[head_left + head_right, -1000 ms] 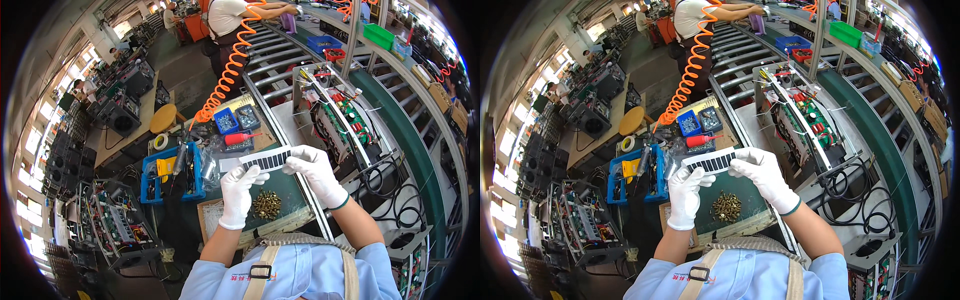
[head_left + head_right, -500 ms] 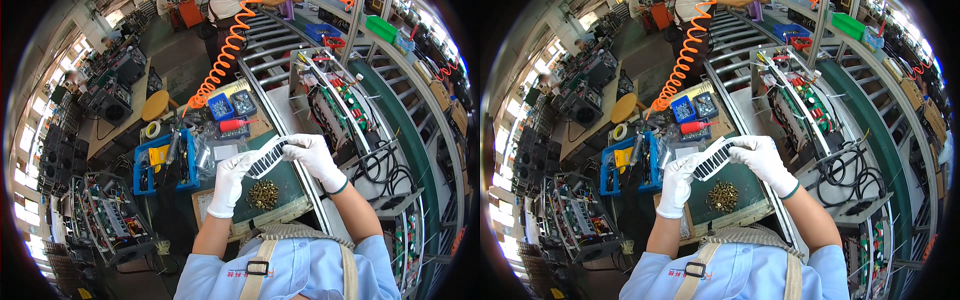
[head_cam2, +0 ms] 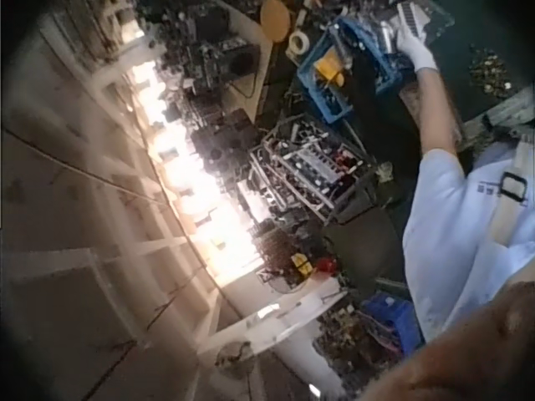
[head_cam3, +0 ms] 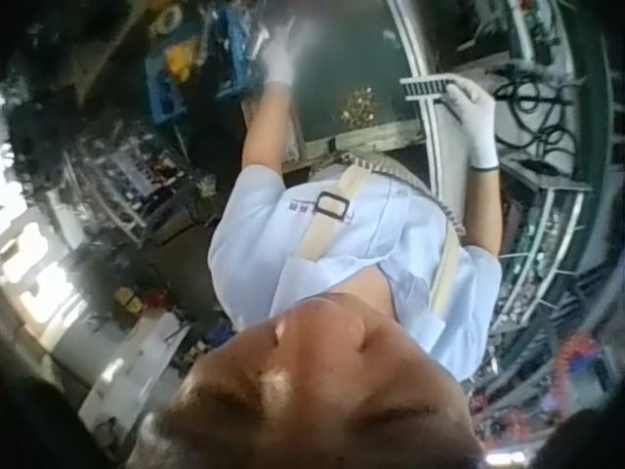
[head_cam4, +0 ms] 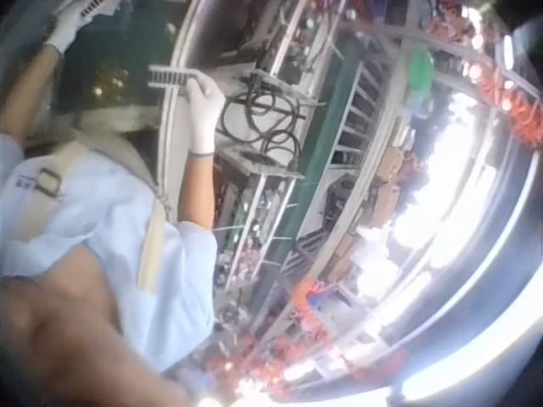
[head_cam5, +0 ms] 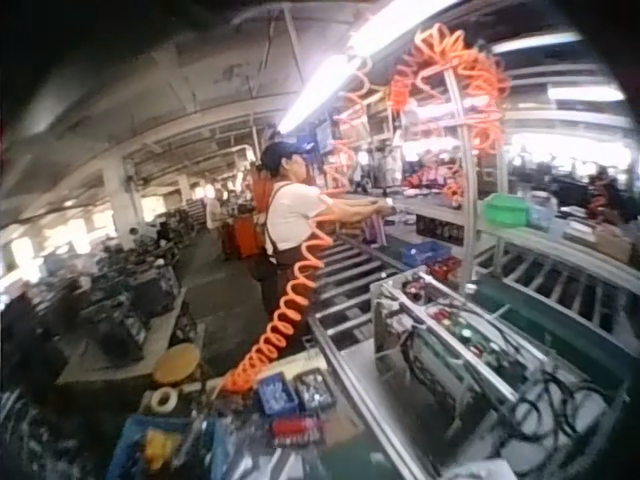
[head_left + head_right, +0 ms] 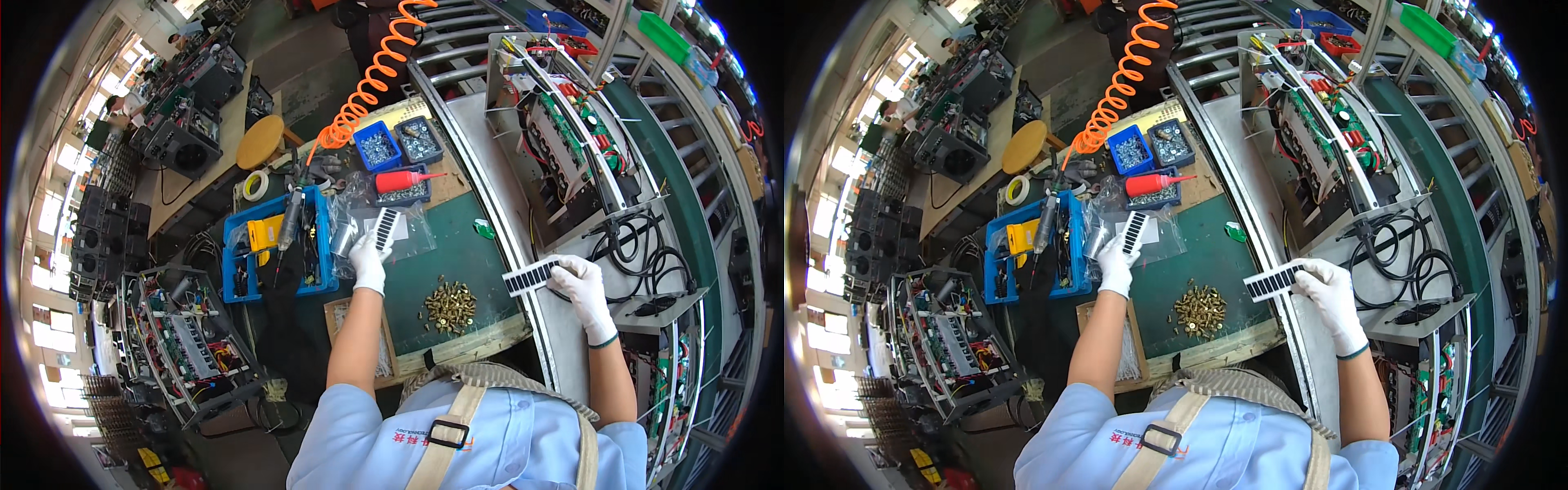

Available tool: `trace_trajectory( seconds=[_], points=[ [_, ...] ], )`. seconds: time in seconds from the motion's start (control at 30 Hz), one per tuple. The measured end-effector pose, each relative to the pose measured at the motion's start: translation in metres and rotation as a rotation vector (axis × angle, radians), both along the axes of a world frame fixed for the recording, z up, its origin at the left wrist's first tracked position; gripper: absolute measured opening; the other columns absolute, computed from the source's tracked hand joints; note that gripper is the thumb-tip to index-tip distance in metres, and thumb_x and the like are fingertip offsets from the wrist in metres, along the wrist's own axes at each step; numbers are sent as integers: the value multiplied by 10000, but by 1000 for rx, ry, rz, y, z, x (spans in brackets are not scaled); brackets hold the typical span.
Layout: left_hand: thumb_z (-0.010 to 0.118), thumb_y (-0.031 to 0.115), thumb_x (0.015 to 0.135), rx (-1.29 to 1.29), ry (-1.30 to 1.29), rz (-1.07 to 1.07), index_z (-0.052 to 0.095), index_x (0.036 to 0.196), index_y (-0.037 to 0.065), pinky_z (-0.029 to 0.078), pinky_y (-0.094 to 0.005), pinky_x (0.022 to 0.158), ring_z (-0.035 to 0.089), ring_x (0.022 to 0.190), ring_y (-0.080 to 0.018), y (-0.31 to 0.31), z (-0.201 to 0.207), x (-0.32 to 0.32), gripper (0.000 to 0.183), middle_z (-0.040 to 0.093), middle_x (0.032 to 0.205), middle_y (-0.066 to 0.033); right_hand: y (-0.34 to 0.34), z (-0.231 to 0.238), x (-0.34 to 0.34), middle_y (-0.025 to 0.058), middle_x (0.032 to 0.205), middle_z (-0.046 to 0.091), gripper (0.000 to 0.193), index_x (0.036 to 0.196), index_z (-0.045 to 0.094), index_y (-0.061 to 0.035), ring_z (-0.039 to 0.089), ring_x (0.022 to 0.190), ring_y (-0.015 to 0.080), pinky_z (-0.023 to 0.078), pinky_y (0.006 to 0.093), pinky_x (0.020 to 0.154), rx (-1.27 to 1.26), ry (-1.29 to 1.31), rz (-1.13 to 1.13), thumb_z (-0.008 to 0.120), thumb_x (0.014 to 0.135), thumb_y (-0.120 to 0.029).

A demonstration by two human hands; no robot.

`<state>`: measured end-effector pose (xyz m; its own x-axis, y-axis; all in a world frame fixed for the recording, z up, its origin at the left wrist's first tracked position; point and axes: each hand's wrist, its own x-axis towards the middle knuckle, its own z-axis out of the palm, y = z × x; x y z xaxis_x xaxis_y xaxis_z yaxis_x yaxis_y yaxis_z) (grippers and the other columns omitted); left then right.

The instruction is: The person assembles an electronic device by inserting wires into a circuit board and securing them with zip ties. They then attach a fan to the device's casing using a screwdriver. The task involves handling wires, zip ties, a circuit board, a fan, and a screwdriver.

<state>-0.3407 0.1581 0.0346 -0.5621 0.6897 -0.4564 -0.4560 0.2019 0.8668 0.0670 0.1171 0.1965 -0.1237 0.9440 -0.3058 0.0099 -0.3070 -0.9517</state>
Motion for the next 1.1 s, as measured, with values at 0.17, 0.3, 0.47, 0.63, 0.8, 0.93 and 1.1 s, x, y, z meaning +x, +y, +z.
trace_trajectory(
  seconds=[0.17,0.3,0.47,0.63,0.8,0.93,1.1],
  points=[
    [589,122,943,-25,65,17,630,1079,-21,531,-282,510,667,640,-172,-1,-24,7,201,693,854,-92,6,-21,-2,46,952,693,207,1097,656,32,648,813,104,542,257,730,-39,-30,74,577,914,-25],
    [542,116,974,28,266,99,627,1119,-26,533,-267,527,653,661,-141,-11,-11,-4,220,680,877,-69,9,-31,-12,34,942,690,200,1092,659,17,646,814,101,542,254,731,-48,-27,102,577,915,-31],
    [562,89,926,93,370,255,608,1154,-45,530,-307,617,662,743,-183,2,-3,-44,269,695,957,-128,17,-35,-32,15,868,682,181,1059,670,15,616,713,76,500,225,659,-34,4,161,597,909,-57],
    [545,217,855,-353,998,-220,512,1319,132,476,-488,863,600,1020,-428,9,-9,-51,473,618,1165,-239,27,-20,-32,25,859,677,181,1035,669,41,626,729,91,520,241,681,29,-91,178,622,890,-55],
    [669,197,780,-462,1556,-130,364,1423,41,433,-483,955,521,1142,-396,-11,46,-18,728,468,1337,-212,40,-16,-17,25,858,689,208,1060,690,13,625,741,84,508,231,680,-5,-10,157,627,888,-85],
    [642,201,812,-404,1709,-408,486,1340,14,392,-466,1014,493,1202,-386,-6,50,7,581,505,1326,-206,45,-2,4,22,892,691,236,1104,679,-3,616,763,76,507,231,696,17,-41,143,616,900,-103],
    [573,236,855,-418,1616,-545,593,1226,-4,405,-423,1021,520,1191,-364,-8,8,-35,443,611,1192,-208,64,43,-3,29,889,684,229,1091,680,-3,606,766,84,502,239,712,193,-70,120,601,903,-108]
  ],
)
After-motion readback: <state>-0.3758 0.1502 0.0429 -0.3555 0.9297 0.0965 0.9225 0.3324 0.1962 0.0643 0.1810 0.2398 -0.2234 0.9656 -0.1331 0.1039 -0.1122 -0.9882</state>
